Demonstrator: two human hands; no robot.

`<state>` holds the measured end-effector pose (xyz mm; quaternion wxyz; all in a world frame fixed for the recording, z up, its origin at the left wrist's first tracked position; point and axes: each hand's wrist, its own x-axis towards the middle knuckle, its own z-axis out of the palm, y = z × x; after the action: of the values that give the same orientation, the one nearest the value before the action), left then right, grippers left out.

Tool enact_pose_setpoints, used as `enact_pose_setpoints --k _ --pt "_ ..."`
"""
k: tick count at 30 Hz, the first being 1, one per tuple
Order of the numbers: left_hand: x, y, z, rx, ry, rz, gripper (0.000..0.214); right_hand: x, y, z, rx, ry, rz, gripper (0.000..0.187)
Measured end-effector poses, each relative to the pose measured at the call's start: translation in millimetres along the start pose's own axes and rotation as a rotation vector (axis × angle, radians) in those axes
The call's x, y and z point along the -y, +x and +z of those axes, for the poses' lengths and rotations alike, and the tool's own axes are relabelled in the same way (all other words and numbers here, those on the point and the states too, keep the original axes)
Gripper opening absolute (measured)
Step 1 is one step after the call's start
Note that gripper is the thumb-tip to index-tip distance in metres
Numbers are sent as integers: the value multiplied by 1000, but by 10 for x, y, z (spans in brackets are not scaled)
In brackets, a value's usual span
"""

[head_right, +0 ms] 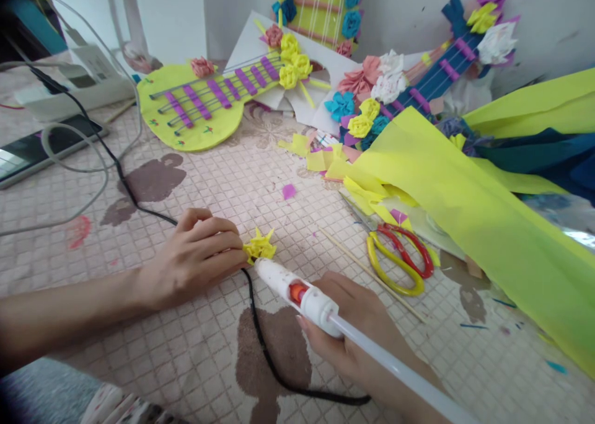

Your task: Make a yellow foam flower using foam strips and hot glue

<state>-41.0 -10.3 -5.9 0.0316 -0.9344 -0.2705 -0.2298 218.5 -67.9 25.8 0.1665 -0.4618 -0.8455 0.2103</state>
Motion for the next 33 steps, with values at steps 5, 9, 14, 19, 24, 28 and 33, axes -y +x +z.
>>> enact_pose_setpoints --k 5,9,14,19,24,28,33 --pt "1 -1 9 -5 1 -4 21 14 22 -12 6 -35 -24 14" --pt "3 -5 17 -11 -2 -8 20 6 20 -9 17 -47 -15 17" --pt "5 -3 31 -18 1 -8 19 6 6 -19 21 -46 -6 19" --pt "4 5 17 -17 -18 -18 17 5 -13 -45 56 -69 52 18" --pt "7 9 15 3 -42 -33 16 -31 -55 -54 45 -56 74 21" --pt "8 24 30 -13 -102 -80 15 -75 -84 -47 -16 -97 77 19" --pt "9 43 27 38 -227 -183 14 -154 -112 -52 20 -72 45 22"
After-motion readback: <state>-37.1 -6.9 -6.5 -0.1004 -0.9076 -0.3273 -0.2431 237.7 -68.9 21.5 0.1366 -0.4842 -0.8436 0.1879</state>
